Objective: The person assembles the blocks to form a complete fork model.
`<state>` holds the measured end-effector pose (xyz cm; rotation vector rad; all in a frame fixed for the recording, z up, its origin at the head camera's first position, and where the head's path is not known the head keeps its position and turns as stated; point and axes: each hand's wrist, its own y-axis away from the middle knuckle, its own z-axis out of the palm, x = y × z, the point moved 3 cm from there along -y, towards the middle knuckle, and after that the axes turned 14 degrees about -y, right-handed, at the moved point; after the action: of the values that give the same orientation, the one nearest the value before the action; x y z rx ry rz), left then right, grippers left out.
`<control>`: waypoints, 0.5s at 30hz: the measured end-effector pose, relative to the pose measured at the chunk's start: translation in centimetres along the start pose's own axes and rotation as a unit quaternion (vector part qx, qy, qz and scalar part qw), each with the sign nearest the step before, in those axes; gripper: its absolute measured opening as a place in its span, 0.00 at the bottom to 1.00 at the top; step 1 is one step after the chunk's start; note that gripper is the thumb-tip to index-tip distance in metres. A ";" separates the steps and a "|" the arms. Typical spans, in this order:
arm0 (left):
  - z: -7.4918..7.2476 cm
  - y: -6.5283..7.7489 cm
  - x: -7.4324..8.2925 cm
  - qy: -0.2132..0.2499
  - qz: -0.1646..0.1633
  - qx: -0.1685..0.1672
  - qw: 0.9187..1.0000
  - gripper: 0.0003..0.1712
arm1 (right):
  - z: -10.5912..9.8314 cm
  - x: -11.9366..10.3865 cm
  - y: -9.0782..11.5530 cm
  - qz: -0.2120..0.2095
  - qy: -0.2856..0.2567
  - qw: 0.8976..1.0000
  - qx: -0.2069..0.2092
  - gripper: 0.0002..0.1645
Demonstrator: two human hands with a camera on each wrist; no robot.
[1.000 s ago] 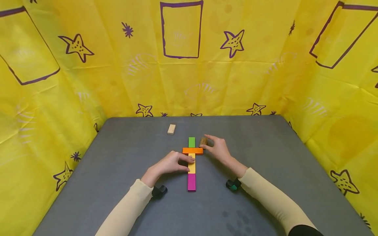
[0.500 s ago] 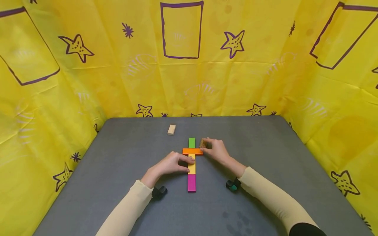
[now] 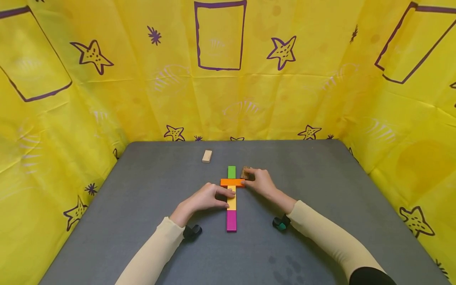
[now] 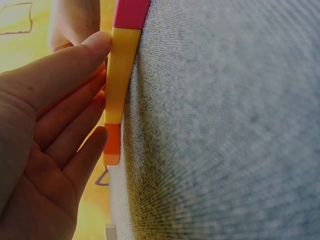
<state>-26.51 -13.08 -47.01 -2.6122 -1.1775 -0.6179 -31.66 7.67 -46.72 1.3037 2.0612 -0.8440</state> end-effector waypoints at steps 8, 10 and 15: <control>-0.1 -0.1 0.2 -0.012 -0.001 -0.003 1.000 0.23 | 0.0 -0.2 0.0 0.005 0.003 1.000 0.000 0.30; -0.1 -0.1 0.3 -0.020 0.001 -0.005 1.000 0.23 | 0.0 -0.3 0.0 0.003 0.005 1.000 0.001 0.29; -0.3 -0.2 0.5 -0.032 0.000 -0.011 0.999 0.23 | 0.0 -0.4 0.1 0.000 0.003 1.000 0.003 0.29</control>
<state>-26.41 -12.71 -46.54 -2.6679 -1.1960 -0.5540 -31.42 7.50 -46.47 1.3111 2.0653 -0.8467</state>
